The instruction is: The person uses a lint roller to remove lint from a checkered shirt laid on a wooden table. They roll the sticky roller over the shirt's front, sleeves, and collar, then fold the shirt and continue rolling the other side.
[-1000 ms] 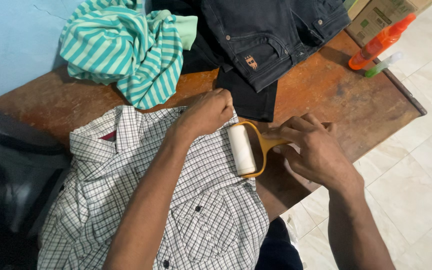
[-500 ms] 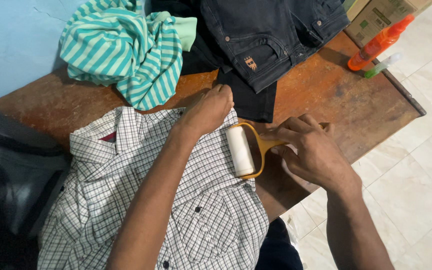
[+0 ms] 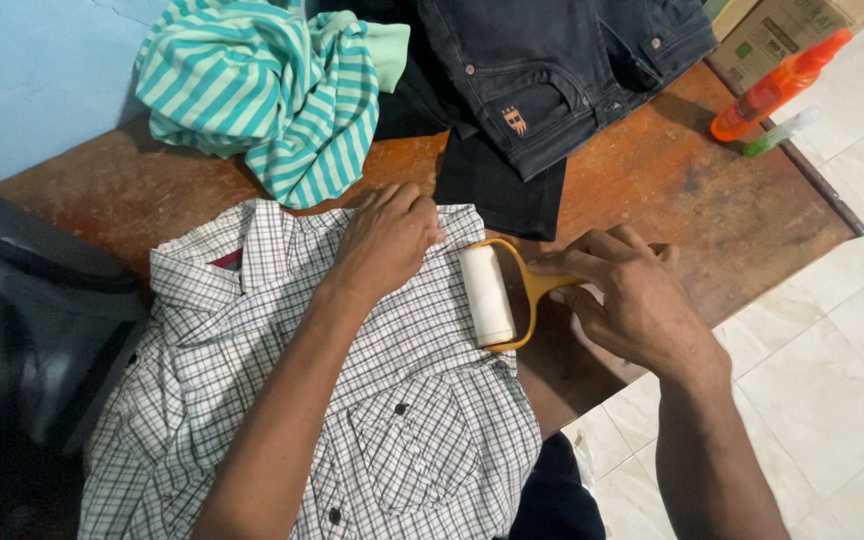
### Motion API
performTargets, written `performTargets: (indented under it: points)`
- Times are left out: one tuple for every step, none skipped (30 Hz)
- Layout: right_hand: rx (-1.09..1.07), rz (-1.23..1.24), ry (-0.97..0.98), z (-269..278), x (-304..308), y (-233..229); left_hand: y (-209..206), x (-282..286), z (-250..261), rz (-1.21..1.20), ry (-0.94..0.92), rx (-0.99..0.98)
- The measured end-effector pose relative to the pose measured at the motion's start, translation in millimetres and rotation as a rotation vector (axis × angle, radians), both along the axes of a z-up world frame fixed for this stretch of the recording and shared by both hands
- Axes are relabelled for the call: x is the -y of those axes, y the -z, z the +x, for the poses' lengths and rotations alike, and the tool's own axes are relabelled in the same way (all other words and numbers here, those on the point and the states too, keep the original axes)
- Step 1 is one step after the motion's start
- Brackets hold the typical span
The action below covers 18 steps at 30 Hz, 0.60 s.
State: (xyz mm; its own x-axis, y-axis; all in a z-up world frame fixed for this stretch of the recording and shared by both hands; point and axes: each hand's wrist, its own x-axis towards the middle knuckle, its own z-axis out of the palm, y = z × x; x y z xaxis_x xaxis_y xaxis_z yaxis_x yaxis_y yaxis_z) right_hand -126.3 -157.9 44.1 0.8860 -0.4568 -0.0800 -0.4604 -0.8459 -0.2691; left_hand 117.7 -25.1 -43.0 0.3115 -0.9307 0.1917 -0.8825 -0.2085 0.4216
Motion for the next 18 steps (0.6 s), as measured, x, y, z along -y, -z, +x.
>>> performTargets:
  points:
    - [-0.006,0.0,0.0,0.1,0.5,1.0,5.4,0.8,0.7,0.011,-0.001,0.009]
    - [-0.013,0.002,-0.003,-0.6,0.6,1.5,9.8,1.2,0.9,-0.016,0.003,0.052]
    - [-0.019,0.003,-0.007,-1.1,1.0,1.5,12.6,2.0,1.1,-0.044,0.007,0.096]
    - [-0.026,0.004,-0.01,-1.3,0.9,1.4,13.8,2.5,1.0,-0.073,0.01,0.14]
    - [-0.018,-0.001,-0.014,-0.8,1.1,0.9,13.6,2.5,1.1,-0.069,0.011,0.132]
    - [-0.01,-0.006,-0.018,-0.1,1.2,0.5,12.6,1.7,0.6,-0.065,0.013,0.124]
    - [-0.003,-0.009,-0.022,0.0,0.8,0.3,11.3,0.0,-0.5,-0.059,0.014,0.115]
    - [-0.01,0.001,-0.011,0.2,0.7,-0.1,9.4,-2.3,-0.6,-0.076,0.012,0.12]
    - [-0.018,0.013,0.001,0.3,0.2,-0.4,7.5,-5.5,-0.3,-0.091,0.01,0.125]
    - [-0.025,0.025,0.012,0.3,0.1,-1.0,6.1,-7.7,-0.7,-0.106,0.009,0.131]
    - [-0.036,0.032,0.019,0.7,-0.1,-1.4,5.7,-9.0,-2.5,-0.07,-0.003,0.115]
    - [-0.047,0.039,0.027,0.7,-0.2,-1.9,6.1,-9.8,-4.8,-0.034,-0.015,0.1]
    - [-0.058,0.046,0.033,0.7,-0.3,-2.3,6.8,-10.6,-6.6,0.003,-0.028,0.085]
    - [-0.057,0.044,0.027,0.6,-0.8,-2.6,7.9,-10.9,-7.5,0.005,-0.039,0.087]
    - [-0.057,0.041,0.023,1.0,-0.7,-2.8,9.4,-10.1,-7.9,0.005,-0.049,0.09]
    - [-0.056,0.038,0.018,1.3,-0.5,-3.0,11.2,-9.4,-8.1,0.005,-0.059,0.092]
    - [-0.053,0.03,0.013,0.9,-0.4,-3.0,13.0,-8.7,-8.7,-0.04,-0.071,0.085]
    - [-0.05,0.022,0.008,0.6,-0.1,-2.8,14.8,-7.8,-9.4,-0.085,-0.084,0.078]
